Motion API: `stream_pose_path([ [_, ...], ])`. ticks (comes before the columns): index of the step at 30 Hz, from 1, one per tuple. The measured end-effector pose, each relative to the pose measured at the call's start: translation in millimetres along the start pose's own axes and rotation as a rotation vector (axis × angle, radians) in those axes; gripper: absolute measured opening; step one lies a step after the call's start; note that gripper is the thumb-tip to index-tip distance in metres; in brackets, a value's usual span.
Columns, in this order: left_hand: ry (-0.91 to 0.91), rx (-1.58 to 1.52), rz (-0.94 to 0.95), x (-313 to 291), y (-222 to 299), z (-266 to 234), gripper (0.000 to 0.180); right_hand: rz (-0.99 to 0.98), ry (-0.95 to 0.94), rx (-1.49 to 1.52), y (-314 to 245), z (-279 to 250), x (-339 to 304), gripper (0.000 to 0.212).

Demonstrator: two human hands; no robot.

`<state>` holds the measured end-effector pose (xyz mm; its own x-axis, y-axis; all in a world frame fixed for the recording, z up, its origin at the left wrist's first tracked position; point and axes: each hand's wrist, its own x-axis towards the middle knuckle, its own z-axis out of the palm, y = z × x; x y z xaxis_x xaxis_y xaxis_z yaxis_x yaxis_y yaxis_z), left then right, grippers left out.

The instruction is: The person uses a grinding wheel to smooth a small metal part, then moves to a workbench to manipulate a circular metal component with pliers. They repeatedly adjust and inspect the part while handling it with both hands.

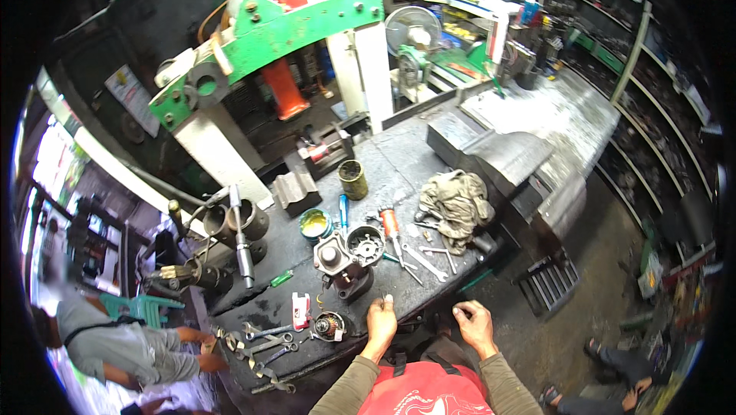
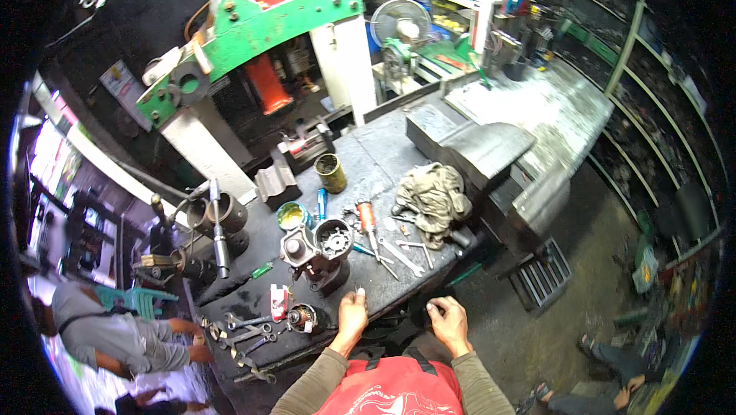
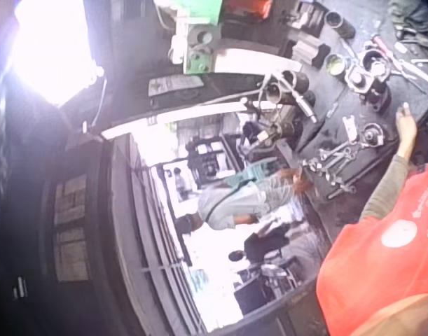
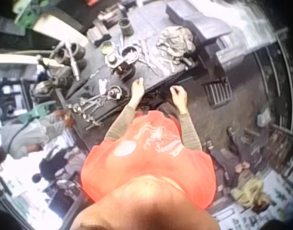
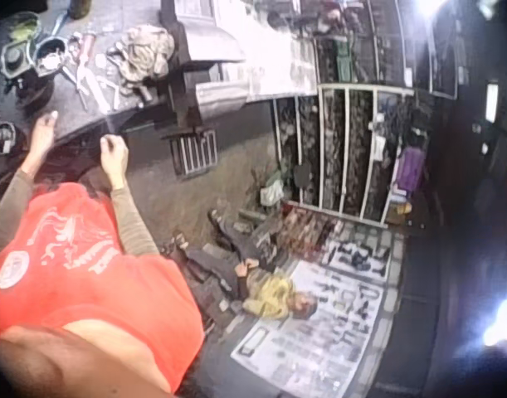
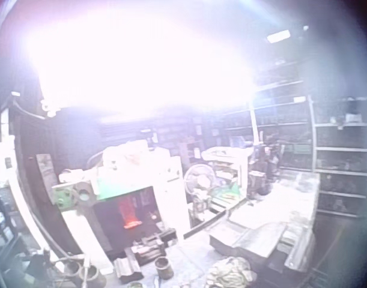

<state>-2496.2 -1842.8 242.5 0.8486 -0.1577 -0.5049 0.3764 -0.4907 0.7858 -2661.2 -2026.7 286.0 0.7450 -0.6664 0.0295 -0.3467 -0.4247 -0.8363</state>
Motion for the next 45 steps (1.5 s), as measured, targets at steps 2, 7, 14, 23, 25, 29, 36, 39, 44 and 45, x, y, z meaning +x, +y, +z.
stream_pose_path([
  [2, 0.148, 0.204, 0.199, 5, 9, 8, 0.048, -0.23, -0.038, -0.105, -20, -9, 47, 0.012],
  [7, 0.296, 0.461, 0.263, 21, 36, 26, 0.042, -0.327, -0.13, -0.054, -40, -17, 141, 0.016],
  [14, 0.371, 0.522, 0.167, 14, 62, 48, 0.034, -0.447, -0.34, -0.034, -60, 25, 180, 0.017],
  [23, 0.499, 0.567, 0.306, 0, 59, 51, 0.046, -0.636, -0.454, -0.287, -81, 111, 236, 0.038],
  [25, 0.473, 0.546, 0.315, -7, 57, 46, 0.056, -0.669, -0.426, -0.457, -94, 130, 252, 0.049],
  [29, 0.481, 0.532, 0.37, -21, 49, 34, 0.057, -0.822, -0.354, -0.599, -98, 158, 277, 0.06],
  [36, 0.371, 0.395, 0.434, -57, 23, 3, 0.04, -0.929, -0.46, -0.73, -57, 207, 324, 0.037],
  [39, 0.342, 0.323, 0.438, -71, 17, -9, 0.047, -0.901, -0.405, -0.801, -31, 234, 344, 0.034],
  [44, 0.355, 0.197, 0.45, -81, 21, -24, 0.043, -0.828, -0.475, -0.783, -18, 251, 364, 0.035],
  [45, 0.583, 0.183, 0.632, -80, 25, -23, 0.033, -0.831, -0.443, -0.738, -23, 248, 363, 0.033],
])
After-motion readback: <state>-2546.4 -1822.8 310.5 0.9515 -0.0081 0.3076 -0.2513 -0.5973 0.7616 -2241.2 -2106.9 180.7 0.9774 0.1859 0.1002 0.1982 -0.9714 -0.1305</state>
